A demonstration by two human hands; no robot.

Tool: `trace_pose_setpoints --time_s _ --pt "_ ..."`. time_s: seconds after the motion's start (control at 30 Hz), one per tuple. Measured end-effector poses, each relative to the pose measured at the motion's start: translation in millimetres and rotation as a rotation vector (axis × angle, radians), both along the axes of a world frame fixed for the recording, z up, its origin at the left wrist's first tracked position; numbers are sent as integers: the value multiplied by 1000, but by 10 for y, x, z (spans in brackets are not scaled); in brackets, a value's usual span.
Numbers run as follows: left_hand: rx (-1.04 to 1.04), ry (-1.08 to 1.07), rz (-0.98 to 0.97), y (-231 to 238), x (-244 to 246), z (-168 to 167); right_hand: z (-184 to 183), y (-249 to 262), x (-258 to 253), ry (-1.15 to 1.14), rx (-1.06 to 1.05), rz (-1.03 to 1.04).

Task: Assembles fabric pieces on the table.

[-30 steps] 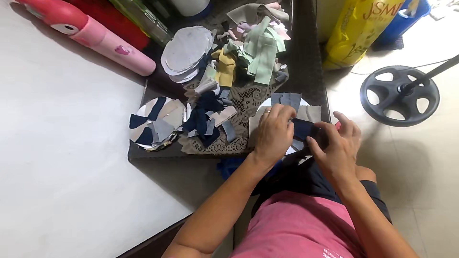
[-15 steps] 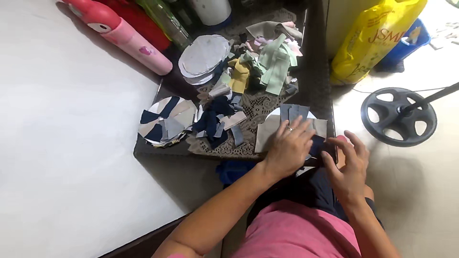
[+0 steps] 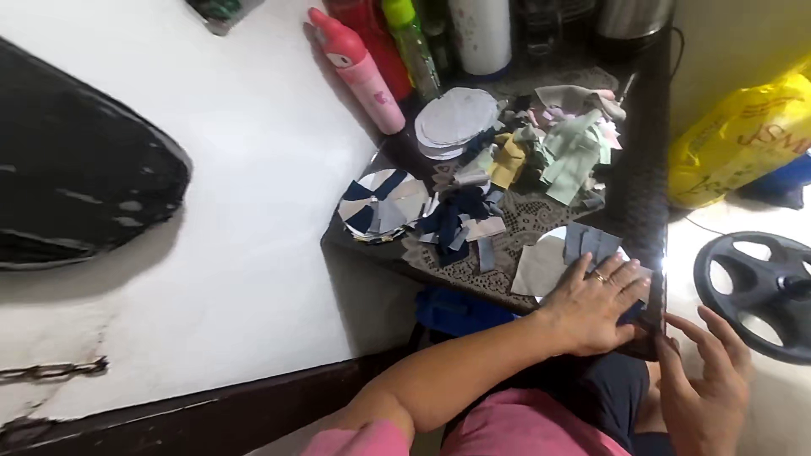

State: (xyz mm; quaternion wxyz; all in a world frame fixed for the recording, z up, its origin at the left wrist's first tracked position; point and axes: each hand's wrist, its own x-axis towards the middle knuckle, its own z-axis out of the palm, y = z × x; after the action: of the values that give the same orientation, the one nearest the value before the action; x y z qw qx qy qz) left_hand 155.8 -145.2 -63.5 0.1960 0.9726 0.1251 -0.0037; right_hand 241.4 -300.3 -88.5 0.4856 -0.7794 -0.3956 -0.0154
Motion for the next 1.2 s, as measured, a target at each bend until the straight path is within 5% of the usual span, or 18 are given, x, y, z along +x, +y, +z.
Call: trace_pose_setpoints --time_s 0.27,0.6,0.87,1.2 --pt "62 -582 244 90 -482 42 124 -109 -170 -142 84 131" --pt "-39 -238 1035 1287 -1744 538 -14 -121 -494 -172 62 275" --pt "-197 131 1051 1430 -1641 596 -71 -162 -578 -149 53 283" --pt "-159 -349 984 1542 -1683 579 -90 -138 -620 -157 49 284"
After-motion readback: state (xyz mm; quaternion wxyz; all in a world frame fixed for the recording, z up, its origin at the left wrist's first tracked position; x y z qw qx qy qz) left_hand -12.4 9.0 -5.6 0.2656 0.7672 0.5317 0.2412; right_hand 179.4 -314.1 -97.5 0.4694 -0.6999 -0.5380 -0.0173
